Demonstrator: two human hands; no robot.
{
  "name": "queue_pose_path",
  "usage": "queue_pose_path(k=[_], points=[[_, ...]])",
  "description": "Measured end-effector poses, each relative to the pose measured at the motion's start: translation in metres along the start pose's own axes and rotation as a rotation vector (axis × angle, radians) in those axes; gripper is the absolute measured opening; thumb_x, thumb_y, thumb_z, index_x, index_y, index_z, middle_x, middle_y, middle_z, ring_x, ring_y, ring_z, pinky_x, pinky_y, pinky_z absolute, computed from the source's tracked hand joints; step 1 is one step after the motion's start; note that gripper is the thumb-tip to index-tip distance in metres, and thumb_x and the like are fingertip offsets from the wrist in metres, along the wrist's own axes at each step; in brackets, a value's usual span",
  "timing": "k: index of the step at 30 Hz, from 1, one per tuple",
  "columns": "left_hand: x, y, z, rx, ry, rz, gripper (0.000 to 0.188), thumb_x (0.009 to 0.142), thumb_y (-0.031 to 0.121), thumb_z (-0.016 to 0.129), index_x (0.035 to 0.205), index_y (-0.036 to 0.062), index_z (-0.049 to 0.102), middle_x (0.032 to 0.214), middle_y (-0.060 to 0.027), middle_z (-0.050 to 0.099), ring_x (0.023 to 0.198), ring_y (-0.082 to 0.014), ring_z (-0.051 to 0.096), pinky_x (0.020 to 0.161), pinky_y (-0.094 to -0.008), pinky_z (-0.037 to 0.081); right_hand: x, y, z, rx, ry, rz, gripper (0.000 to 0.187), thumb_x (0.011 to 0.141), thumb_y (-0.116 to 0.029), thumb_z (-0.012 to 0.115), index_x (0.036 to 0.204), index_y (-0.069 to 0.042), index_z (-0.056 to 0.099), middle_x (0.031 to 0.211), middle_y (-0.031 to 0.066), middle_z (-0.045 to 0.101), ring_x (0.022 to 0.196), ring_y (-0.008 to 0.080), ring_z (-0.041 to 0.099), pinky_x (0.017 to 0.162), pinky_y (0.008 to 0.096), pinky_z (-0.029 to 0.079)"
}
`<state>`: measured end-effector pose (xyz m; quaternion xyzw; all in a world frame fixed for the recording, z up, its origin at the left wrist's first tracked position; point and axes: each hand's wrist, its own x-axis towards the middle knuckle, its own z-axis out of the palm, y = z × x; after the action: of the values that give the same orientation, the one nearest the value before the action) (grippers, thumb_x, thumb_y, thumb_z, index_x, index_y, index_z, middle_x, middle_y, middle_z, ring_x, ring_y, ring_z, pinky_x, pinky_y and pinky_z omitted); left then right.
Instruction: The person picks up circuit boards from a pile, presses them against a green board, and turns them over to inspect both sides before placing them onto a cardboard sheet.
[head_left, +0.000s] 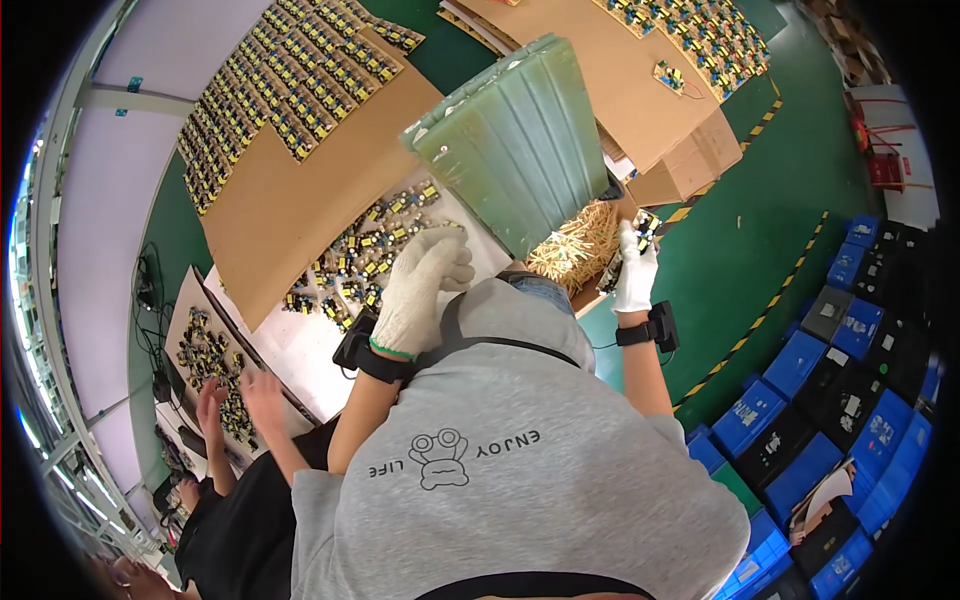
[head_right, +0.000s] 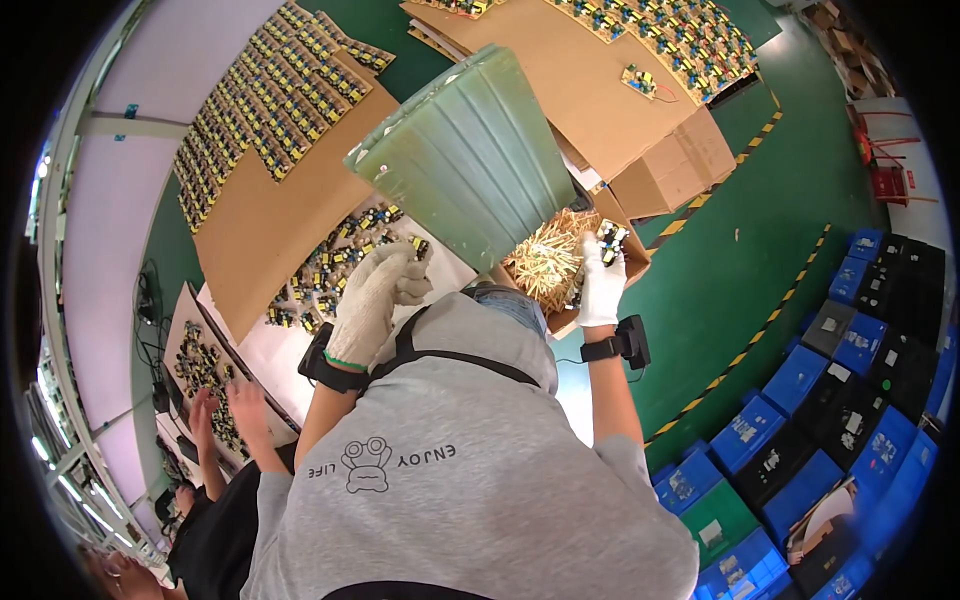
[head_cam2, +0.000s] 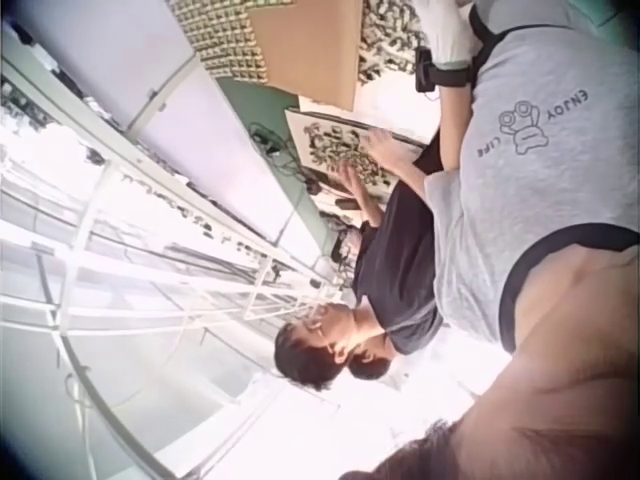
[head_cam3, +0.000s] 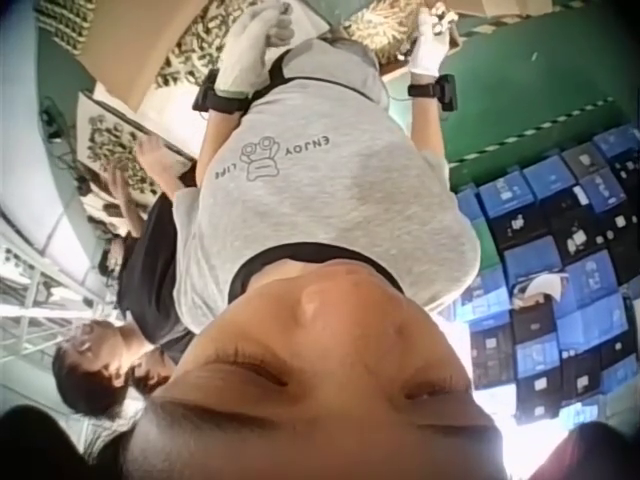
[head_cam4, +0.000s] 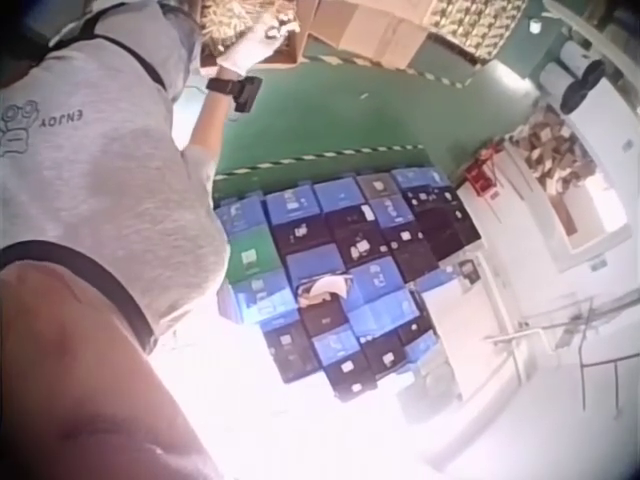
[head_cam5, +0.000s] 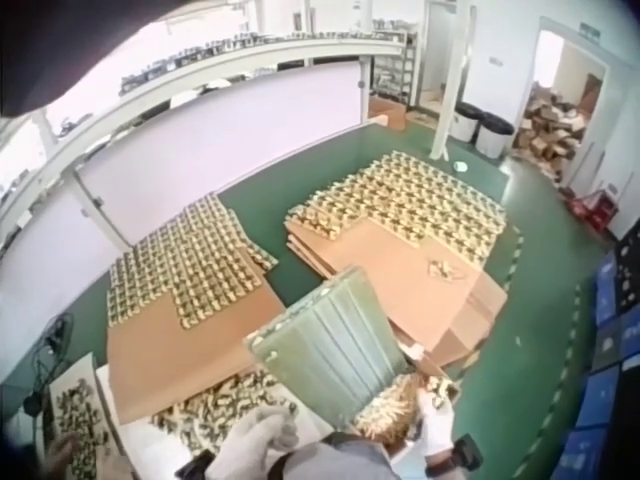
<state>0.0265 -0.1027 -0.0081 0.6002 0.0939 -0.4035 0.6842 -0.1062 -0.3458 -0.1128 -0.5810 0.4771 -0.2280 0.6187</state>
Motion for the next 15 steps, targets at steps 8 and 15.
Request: queue_pose_path(k=[8,15], points=[[-0.002,-0.005,-0.002,0.001,-0.003,0.002,0.038,0.09,0.03,0.055,0.111,-0.0005,0.05,0.089,-0.0052,0.056,0.074,-0.0123,0.054,0.069,-0.0251,0.045,0.006,-0.01,-0.011,0.49,-0.056,0.34,0.043,0.086,-0.055,0.055,0.086,-0.012,0.052,0.07,-0.0008,0.047,0.053,0.009,0.047,0.046,0.0239,0.041],[-0.002,-0.01,-0.007,-0.027,-0.058,0.013,0.044,0.091,0.028,0.053,0.119,-0.0049,0.047,0.092,-0.0093,0.057,0.077,-0.0148,0.057,0.072,-0.0279,0.047,-0.037,-0.084,0.015,0.823,-0.774,0.27,0.057,0.081,-0.062,0.057,0.093,-0.006,0.053,0.072,0.0011,0.041,0.049,0.0128,0.038,0.044,0.0269,0.035]])
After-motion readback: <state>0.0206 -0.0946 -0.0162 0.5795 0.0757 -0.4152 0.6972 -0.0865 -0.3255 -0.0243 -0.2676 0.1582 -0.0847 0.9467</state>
